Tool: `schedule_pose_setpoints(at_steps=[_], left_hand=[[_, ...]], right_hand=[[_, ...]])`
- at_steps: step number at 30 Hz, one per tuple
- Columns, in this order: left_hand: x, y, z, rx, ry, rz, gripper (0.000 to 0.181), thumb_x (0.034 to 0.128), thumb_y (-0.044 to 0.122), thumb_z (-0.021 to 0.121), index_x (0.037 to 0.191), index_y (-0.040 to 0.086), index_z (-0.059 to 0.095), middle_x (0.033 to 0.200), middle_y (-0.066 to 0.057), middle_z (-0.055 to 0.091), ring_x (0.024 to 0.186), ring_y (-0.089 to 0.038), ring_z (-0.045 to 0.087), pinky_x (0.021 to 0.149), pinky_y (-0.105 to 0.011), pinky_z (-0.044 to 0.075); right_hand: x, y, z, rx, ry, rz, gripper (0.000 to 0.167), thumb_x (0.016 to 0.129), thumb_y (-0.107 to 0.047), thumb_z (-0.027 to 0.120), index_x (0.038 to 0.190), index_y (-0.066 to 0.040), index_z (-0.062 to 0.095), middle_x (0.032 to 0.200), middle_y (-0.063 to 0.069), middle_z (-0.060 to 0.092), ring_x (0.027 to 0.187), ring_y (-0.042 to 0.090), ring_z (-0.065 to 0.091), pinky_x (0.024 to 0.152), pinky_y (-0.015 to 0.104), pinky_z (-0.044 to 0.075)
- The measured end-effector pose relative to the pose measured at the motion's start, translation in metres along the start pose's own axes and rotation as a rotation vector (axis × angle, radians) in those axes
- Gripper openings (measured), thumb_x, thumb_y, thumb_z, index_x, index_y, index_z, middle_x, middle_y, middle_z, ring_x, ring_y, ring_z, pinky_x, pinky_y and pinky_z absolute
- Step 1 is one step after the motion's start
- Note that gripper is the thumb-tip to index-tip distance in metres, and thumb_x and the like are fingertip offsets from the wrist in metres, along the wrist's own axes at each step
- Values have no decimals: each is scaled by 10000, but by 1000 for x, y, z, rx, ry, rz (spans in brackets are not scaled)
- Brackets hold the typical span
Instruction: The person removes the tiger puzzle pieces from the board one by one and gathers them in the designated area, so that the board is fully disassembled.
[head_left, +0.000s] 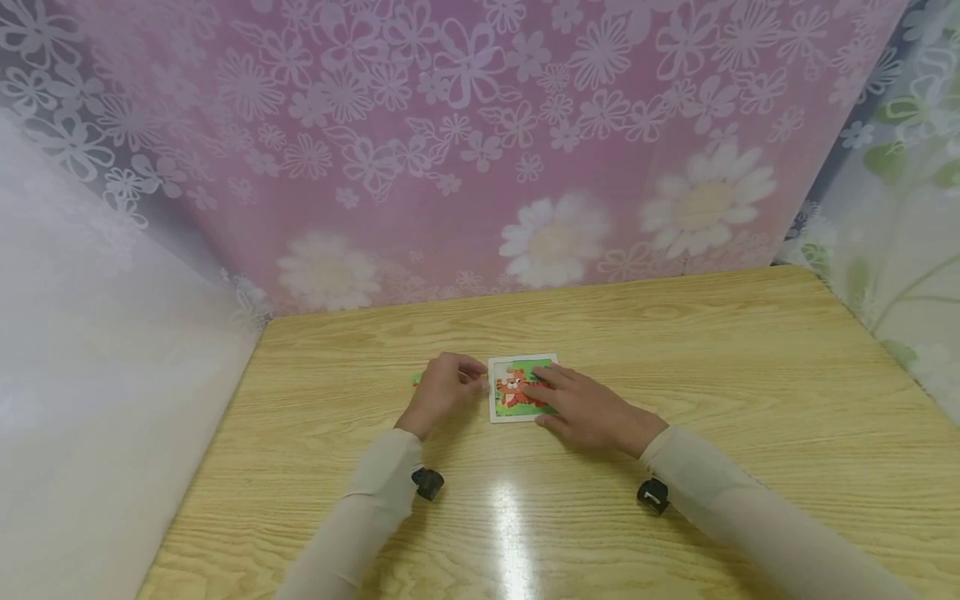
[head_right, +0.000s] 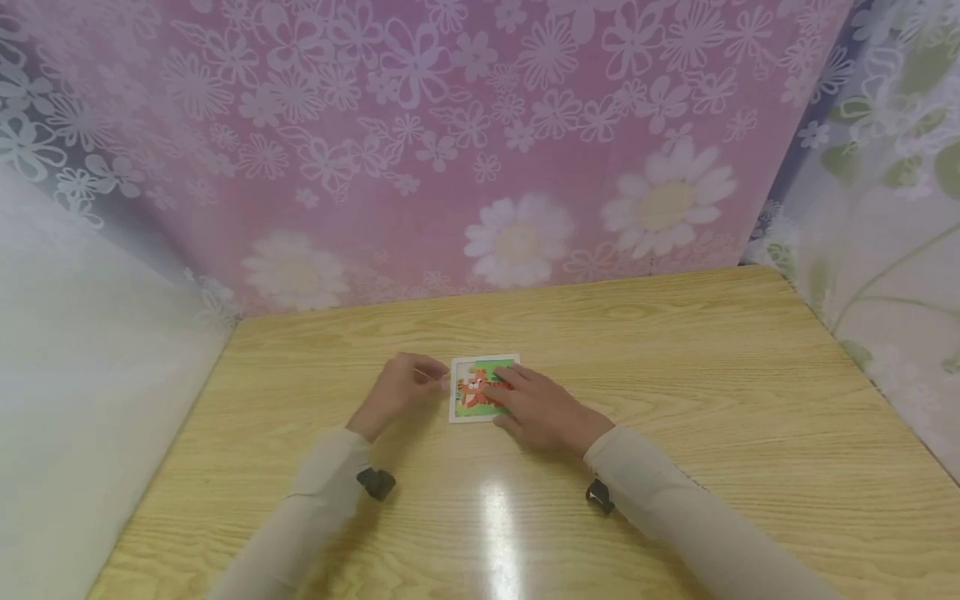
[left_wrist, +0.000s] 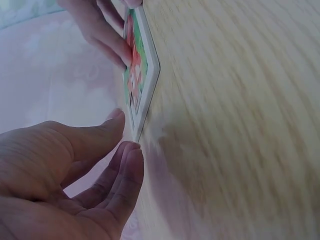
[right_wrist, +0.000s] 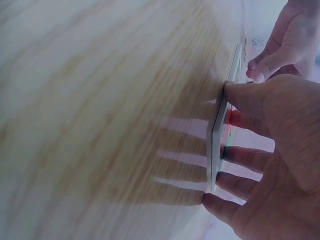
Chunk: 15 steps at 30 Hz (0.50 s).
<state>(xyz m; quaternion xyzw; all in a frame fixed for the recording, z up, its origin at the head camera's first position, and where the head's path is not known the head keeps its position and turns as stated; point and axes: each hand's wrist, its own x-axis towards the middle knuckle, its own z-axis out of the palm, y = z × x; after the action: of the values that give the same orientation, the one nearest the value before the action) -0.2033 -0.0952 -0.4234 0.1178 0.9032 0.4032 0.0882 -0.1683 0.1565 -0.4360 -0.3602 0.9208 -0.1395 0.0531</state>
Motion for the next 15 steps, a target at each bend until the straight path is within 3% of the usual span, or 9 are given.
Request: schedule_pose_setpoints(at_steps=[8, 15], left_hand=[[2, 4, 8, 15, -59, 26, 220, 926, 97, 755, 1130, 15, 742, 1017, -72, 701, 881, -185, 648, 776, -357, 557], [5, 1, 13, 57, -66, 18, 232, 910, 132, 780, 1127, 56, 746, 1006, -46, 672, 892, -179, 624, 780, -365, 543]], right_hand=[[0, 1, 1, -1, -4, -1, 533, 1032, -293, 609, 1488, -40, 501, 1544, 255, 395, 1434, 464, 338, 1149, 571, 306], [0, 3, 3, -9, 6, -10, 534, 1031, -298, 613, 1487, -44, 503, 1539, 252, 403, 1427, 463, 349, 1144, 571, 317]])
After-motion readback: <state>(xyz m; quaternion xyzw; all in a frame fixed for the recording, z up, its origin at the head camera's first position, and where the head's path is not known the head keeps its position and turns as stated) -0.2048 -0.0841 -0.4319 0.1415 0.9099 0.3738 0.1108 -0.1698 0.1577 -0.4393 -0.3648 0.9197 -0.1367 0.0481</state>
